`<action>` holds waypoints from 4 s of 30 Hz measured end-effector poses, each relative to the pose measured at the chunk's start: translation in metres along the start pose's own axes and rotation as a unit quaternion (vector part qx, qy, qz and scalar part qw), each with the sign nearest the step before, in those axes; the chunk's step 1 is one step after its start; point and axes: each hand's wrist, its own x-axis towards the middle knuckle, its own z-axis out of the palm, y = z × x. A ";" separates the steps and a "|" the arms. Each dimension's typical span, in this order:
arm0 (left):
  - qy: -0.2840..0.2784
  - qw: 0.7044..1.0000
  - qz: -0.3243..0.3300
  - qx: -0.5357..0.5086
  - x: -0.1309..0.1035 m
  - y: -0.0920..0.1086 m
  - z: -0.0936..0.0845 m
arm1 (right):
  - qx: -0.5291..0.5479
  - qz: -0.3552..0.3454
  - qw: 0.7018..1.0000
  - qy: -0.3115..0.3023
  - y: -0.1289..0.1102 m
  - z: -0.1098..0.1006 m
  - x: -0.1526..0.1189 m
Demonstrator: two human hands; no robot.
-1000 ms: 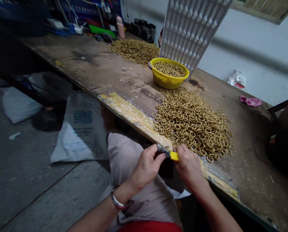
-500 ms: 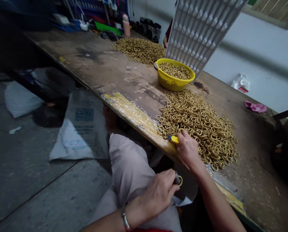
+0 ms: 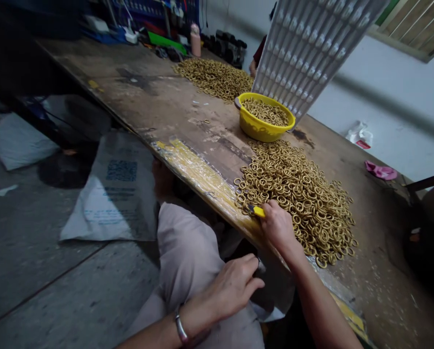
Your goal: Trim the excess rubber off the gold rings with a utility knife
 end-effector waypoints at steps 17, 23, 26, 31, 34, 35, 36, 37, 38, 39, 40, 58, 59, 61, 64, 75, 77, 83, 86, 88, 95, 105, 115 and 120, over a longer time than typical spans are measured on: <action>0.221 0.909 -0.047 -0.350 0.032 0.006 -0.038 | 0.520 0.057 0.851 0.050 0.030 -0.006 -0.030; 0.230 0.935 0.022 -0.268 0.058 0.014 -0.045 | 0.494 0.007 0.866 0.070 0.031 -0.003 -0.041; 0.228 0.954 0.029 -0.193 0.067 0.015 -0.046 | 0.509 0.007 0.859 0.050 0.032 0.000 -0.046; 0.217 0.948 0.009 -0.234 0.076 0.007 -0.042 | 0.531 0.020 0.845 0.057 0.033 0.007 -0.049; 0.197 0.922 -0.031 -0.333 0.082 0.000 -0.040 | 0.551 0.039 0.830 0.073 0.034 0.013 -0.047; 0.198 0.909 -0.043 -0.365 0.084 -0.002 -0.040 | 0.556 0.044 0.826 0.080 0.034 0.015 -0.047; 0.202 0.895 -0.050 -0.395 0.086 -0.003 -0.040 | 0.554 0.047 0.826 0.092 0.034 0.016 -0.046; 0.205 0.882 -0.055 -0.420 0.089 -0.003 -0.040 | 0.545 0.049 0.830 0.109 0.035 0.017 -0.045; 0.207 0.871 -0.059 -0.441 0.091 -0.003 -0.040 | 0.527 0.050 0.839 0.127 0.035 0.017 -0.043; 0.205 0.863 -0.062 -0.459 0.093 -0.003 -0.040 | 0.505 0.052 0.850 0.144 0.036 0.018 -0.042; 0.198 0.856 -0.067 -0.473 0.094 -0.002 -0.040 | 0.478 0.057 0.861 0.162 0.037 0.017 -0.039; 0.083 0.824 0.000 -0.561 0.074 -0.006 -0.042 | 0.601 0.069 0.791 0.092 0.005 0.004 -0.041; 0.070 0.824 0.007 -0.562 0.071 -0.005 -0.043 | 0.624 0.086 0.772 0.085 0.003 0.005 -0.043; 0.057 0.825 0.019 -0.562 0.064 -0.004 -0.044 | 0.664 0.109 0.736 0.068 -0.001 0.007 -0.051; 0.068 0.832 0.024 -0.550 0.051 -0.002 -0.042 | 0.696 0.126 0.706 0.042 -0.006 0.011 -0.062; 0.078 0.884 -0.017 -0.461 0.012 0.002 -0.032 | 0.578 0.010 0.813 0.074 -0.003 0.005 -0.084; 0.073 0.878 -0.032 -0.472 0.008 0.007 -0.030 | 0.575 0.001 0.812 0.099 -0.004 0.006 -0.087; 0.074 0.821 -0.063 -0.563 0.000 0.023 -0.021 | 0.529 -0.042 0.838 0.131 -0.005 0.006 -0.099; 0.099 0.812 -0.071 -0.571 -0.003 0.027 -0.020 | 0.451 -0.072 0.876 0.157 -0.004 0.005 -0.104; 0.124 0.820 -0.066 -0.554 -0.005 0.029 -0.020 | 0.371 -0.089 0.910 0.164 -0.003 0.005 -0.108; 0.150 0.853 -0.049 -0.497 -0.008 0.033 -0.020 | 0.155 -0.110 0.966 0.177 -0.001 0.010 -0.114; 0.245 0.926 -0.011 -0.286 -0.002 0.028 -0.024 | 0.028 -0.077 0.979 0.189 -0.004 0.010 -0.097; 0.169 0.922 0.018 -0.348 -0.024 0.038 -0.034 | 0.291 0.050 0.948 0.121 0.027 -0.012 -0.076; 0.160 0.879 0.034 -0.447 -0.017 0.032 -0.029 | 0.625 0.016 0.773 -0.106 -0.006 -0.014 -0.088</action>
